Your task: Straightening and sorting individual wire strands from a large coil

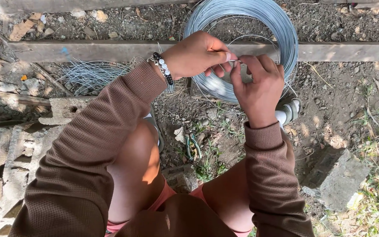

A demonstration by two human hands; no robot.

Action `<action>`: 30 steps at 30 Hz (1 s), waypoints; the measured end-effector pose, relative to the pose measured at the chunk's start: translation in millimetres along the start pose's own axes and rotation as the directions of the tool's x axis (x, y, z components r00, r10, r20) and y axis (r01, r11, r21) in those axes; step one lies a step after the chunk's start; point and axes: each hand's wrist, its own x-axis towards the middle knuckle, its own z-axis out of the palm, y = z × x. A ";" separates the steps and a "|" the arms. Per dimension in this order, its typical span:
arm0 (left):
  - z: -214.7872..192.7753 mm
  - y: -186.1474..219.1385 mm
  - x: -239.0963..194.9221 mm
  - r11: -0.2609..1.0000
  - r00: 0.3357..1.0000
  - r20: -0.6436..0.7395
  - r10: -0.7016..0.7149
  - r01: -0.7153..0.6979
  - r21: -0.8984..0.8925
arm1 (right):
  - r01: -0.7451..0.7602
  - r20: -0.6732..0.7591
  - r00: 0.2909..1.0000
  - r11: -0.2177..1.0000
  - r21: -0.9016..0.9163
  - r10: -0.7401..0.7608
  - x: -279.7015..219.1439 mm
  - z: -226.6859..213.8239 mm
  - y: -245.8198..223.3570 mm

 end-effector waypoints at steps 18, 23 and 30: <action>8.8 -4.2 -1.2 0.963 0.979 -0.126 0.161 -0.128 0.236 | -0.015 0.035 0.999 0.999 0.048 0.013 0.3 2.6 -1.4; 19.0 -6.3 -0.8 0.963 0.964 -0.197 0.180 -0.132 0.235 | -0.052 0.021 0.998 0.997 0.055 0.051 1.1 -0.9 -4.3; 37.3 -13.8 6.3 0.911 0.854 -0.352 0.384 -0.286 0.298 | -0.099 -0.018 0.995 0.987 0.128 0.102 4.6 -2.1 -5.9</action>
